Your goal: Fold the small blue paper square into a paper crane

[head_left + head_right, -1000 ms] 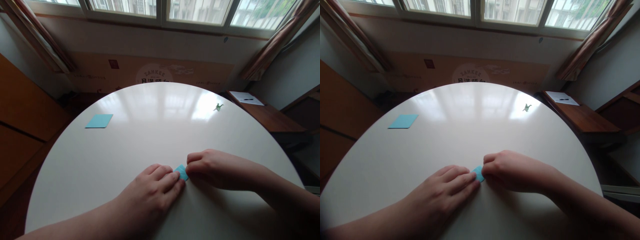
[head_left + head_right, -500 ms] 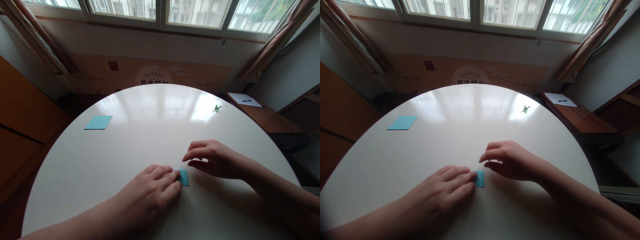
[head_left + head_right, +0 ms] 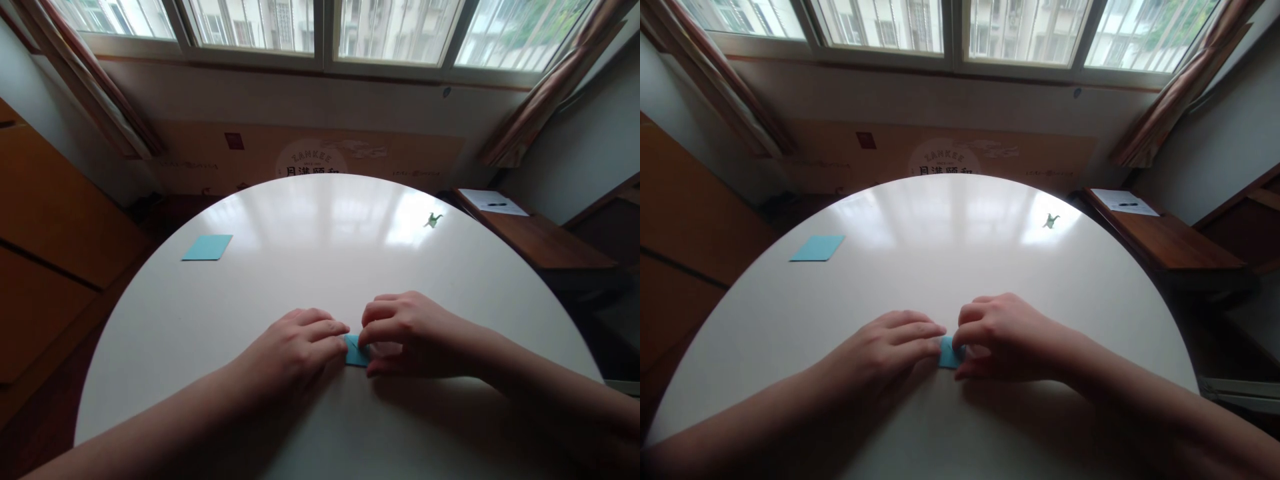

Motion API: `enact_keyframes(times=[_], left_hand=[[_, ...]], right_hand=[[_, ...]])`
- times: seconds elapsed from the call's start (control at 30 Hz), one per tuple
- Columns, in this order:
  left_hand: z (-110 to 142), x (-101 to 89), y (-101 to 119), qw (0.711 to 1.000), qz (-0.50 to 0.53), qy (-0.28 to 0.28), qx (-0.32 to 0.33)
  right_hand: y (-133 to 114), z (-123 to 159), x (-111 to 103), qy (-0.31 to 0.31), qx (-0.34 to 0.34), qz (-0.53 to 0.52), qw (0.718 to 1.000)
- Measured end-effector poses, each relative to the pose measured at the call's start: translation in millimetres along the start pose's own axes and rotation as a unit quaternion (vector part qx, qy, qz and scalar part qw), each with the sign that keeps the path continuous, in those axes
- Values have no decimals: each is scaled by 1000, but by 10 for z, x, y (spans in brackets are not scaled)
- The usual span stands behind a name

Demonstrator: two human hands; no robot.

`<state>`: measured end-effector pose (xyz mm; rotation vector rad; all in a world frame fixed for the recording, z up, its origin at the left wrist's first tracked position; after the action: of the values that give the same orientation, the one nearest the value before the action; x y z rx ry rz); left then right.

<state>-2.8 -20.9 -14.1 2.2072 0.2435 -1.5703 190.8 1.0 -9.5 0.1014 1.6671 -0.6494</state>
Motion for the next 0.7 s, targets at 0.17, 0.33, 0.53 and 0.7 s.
enact_keyframes(times=[0.17,0.33,0.53,0.7], left_hand=[[8,19,19,999,13,-34,-4],[35,44,35,999,-14,-34,-6],[2,-4,40,998,-3,-56,-5],[-13,-4,11,998,-4,-56,-2]], right_hand=[[-27,-15,-22,1,4,43,999],[64,25,-81,15,15,36,999],[117,20,-72,23,11,-1,1000],[107,0,-44,2,3,-8,1000]])
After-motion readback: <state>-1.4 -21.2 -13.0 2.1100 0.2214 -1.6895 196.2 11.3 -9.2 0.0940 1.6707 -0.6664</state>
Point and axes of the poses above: each hand's wrist, its own z-axis away from the middle knuckle, its own x-axis out of the palm, y = z × x, the point moved 4 cm from there along -z, towards the middle knuckle, and after that the axes turned 5 degrees about -y, right-handed, at the moved point
